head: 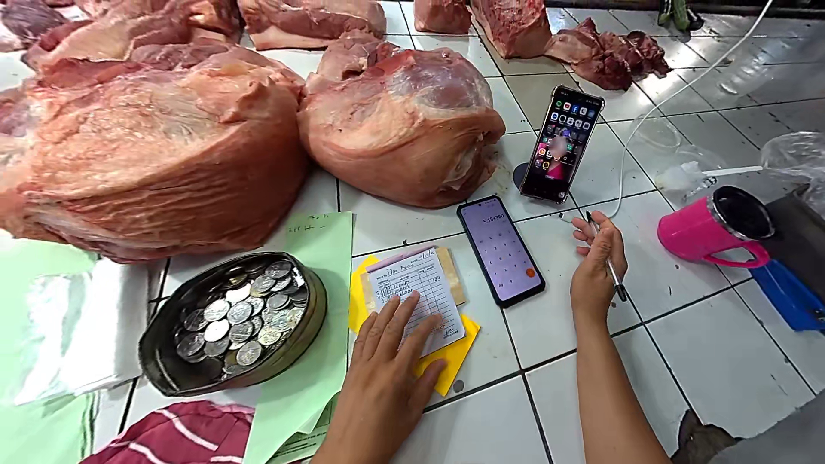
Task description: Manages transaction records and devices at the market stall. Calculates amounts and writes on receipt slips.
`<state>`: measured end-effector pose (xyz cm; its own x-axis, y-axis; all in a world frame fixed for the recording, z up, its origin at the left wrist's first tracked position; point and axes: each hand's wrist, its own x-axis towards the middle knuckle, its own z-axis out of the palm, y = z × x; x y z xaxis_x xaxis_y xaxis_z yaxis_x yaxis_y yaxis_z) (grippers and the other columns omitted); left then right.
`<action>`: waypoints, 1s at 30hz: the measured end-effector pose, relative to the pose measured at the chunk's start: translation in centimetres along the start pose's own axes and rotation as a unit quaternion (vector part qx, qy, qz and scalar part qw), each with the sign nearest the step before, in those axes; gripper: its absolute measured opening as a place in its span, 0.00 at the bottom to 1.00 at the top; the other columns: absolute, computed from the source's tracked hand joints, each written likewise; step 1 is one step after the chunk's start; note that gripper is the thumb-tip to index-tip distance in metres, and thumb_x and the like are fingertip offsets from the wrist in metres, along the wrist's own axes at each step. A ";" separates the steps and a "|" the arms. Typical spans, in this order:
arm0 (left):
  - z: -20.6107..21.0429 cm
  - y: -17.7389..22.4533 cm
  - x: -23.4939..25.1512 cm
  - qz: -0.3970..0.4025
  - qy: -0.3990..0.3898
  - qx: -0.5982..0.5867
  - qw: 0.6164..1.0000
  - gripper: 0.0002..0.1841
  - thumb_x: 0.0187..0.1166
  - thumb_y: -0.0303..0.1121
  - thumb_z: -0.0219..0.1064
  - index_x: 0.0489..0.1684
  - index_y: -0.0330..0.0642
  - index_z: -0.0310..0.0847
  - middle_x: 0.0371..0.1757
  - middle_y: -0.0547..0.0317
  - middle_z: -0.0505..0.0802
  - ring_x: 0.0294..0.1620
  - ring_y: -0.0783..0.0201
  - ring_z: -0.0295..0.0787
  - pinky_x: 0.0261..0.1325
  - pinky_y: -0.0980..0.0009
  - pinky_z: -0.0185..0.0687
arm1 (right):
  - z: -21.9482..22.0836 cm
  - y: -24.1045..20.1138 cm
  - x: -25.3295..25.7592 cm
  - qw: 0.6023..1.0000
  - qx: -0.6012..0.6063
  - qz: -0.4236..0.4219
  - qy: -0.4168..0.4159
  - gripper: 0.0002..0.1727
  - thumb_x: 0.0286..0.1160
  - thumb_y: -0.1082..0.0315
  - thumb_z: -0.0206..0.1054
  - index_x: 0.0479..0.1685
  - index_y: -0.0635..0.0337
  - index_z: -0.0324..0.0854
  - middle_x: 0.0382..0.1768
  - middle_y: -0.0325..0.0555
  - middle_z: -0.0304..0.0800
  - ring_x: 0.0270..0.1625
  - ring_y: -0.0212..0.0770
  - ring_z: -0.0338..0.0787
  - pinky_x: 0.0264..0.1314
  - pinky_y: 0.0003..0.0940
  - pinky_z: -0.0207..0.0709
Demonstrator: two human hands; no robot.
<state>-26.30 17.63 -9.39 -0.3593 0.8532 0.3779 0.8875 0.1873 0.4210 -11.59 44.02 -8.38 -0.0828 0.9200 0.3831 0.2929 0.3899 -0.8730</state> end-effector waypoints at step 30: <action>-0.3 -0.5 0.5 -0.016 -0.041 -0.053 0.998 0.22 0.80 0.43 0.66 0.67 0.43 0.86 0.76 0.46 0.86 0.78 0.46 0.81 0.82 0.54 0.71 | 0.6 -0.6 0.0 0.996 0.043 0.056 -0.061 0.20 0.93 0.64 0.49 0.27 0.53 0.76 0.17 0.18 0.75 0.16 0.14 0.73 0.23 0.10 0.71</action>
<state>-26.99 17.77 -9.13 -0.3582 0.8852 0.2968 0.8389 0.1656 0.5185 -12.30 43.79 -8.01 -0.1703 0.9541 0.2465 0.2253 0.2812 -0.9328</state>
